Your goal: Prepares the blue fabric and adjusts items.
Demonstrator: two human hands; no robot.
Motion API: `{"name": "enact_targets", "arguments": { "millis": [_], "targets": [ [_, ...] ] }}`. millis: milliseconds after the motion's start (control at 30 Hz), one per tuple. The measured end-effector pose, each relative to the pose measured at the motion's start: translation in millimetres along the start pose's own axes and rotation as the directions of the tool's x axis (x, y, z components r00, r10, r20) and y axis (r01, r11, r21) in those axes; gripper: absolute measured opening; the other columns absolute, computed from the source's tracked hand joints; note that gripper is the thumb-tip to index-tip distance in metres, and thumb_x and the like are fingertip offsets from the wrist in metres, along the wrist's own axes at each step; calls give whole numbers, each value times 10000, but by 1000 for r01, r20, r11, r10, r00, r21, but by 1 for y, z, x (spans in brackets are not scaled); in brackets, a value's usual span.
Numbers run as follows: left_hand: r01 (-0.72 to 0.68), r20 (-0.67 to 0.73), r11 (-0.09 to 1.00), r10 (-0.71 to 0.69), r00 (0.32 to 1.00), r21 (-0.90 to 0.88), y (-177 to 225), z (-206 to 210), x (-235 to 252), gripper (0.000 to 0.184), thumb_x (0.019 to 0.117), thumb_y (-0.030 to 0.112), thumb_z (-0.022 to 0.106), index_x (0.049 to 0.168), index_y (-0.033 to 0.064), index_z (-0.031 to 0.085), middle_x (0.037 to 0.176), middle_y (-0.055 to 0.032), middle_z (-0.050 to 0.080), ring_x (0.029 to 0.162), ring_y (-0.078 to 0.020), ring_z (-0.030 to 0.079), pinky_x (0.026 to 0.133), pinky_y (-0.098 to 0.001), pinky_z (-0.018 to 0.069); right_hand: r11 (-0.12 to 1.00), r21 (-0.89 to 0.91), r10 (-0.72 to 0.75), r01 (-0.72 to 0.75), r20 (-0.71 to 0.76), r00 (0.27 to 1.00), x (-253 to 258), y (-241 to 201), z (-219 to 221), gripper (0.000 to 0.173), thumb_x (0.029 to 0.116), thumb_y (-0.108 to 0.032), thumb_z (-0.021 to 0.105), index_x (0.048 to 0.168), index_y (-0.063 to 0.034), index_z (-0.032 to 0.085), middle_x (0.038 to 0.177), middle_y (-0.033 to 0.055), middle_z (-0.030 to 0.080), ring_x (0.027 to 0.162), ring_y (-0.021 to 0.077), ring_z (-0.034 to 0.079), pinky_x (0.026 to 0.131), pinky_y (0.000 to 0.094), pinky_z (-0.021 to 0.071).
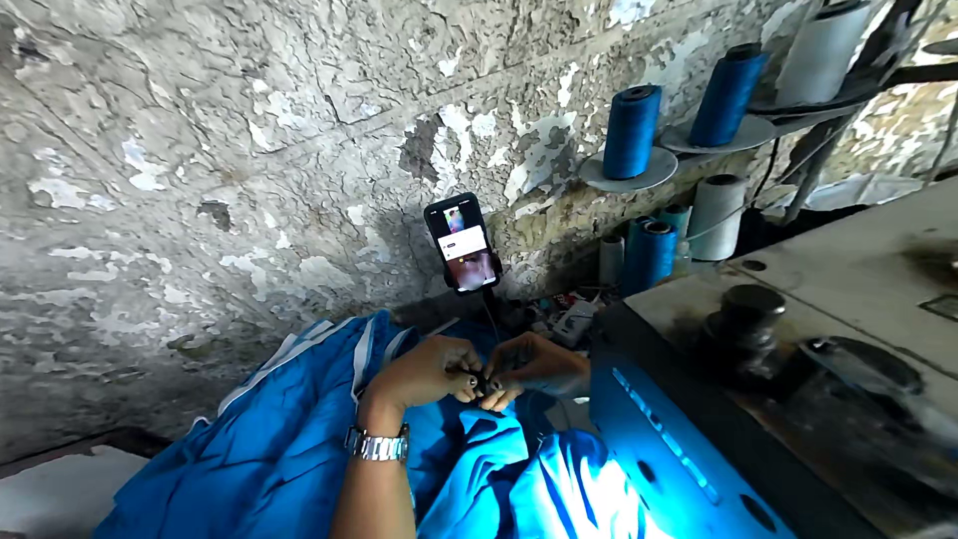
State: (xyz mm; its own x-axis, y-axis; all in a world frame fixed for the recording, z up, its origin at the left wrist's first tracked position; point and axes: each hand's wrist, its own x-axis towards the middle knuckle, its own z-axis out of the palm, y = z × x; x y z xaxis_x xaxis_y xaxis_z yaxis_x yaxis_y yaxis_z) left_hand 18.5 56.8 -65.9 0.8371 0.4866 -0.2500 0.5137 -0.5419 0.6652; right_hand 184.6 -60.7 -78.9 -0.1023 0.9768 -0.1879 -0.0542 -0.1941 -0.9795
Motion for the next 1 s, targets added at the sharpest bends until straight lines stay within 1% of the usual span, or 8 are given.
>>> {"name": "enact_targets", "arguments": {
  "millis": [33,100,167,233,467,633,833,1000],
  "targets": [
    [1,5,1000,-1,1000,7,0,0,0,142,919,-27,685,1057,-23,652,878,-18,690,760,-42,681,763,-218,584,1000,20,-6,7,-51,999,-5,-2,6,169,995,140,465,1138,227,490,940,215,605,777,141,607,774,258,533],
    [5,12,1000,-5,1000,19,0,0,0,143,918,-26,688,1056,-26,652,877,-20,686,761,-42,677,765,-220,581,1000,15,-13,14,-46,999,-5,0,5,170,997,136,467,1141,220,501,951,215,614,793,145,616,785,266,538],
    [-1,23,1000,0,1000,30,-1,0,1,132,920,-30,684,1047,-25,650,869,-18,680,754,-39,672,764,-220,580,998,-60,0,5,79,997,10,8,-10,155,1009,116,481,1140,173,541,957,171,671,822,150,695,823,284,584],
    [-6,33,999,5,999,43,0,0,1,120,923,-35,673,1039,-23,648,857,-13,677,743,-35,666,754,-215,575,995,-103,13,2,137,990,18,11,-16,148,1011,106,495,1134,151,565,945,139,694,821,146,714,830,291,594],
    [27,58,998,-30,998,50,2,2,3,114,926,-48,655,1038,-30,641,852,-28,670,739,-48,660,745,-231,573,994,-108,18,-2,143,990,21,14,-16,122,1015,73,523,1106,132,580,924,123,698,798,136,716,808,284,600],
    [87,70,991,-95,993,104,4,2,3,108,929,-18,663,1034,-34,645,825,-36,661,716,-62,639,728,-250,556,982,-187,28,5,170,985,23,13,-17,170,989,105,547,1153,140,576,995,147,683,845,137,699,832,277,583],
    [151,51,982,-158,986,113,10,3,3,121,930,14,688,1033,-41,657,825,-49,681,709,-73,648,728,-260,559,976,-219,11,23,155,988,25,15,-16,157,977,120,545,1126,134,594,951,132,689,802,123,694,801,270,584],
    [119,45,988,-123,991,97,7,4,3,115,934,34,678,1011,-49,658,833,-64,693,726,-94,667,744,-289,572,972,-227,-30,63,147,989,25,17,-17,162,962,129,559,1119,140,599,934,128,693,791,124,698,801,278,592]
  ]
}}
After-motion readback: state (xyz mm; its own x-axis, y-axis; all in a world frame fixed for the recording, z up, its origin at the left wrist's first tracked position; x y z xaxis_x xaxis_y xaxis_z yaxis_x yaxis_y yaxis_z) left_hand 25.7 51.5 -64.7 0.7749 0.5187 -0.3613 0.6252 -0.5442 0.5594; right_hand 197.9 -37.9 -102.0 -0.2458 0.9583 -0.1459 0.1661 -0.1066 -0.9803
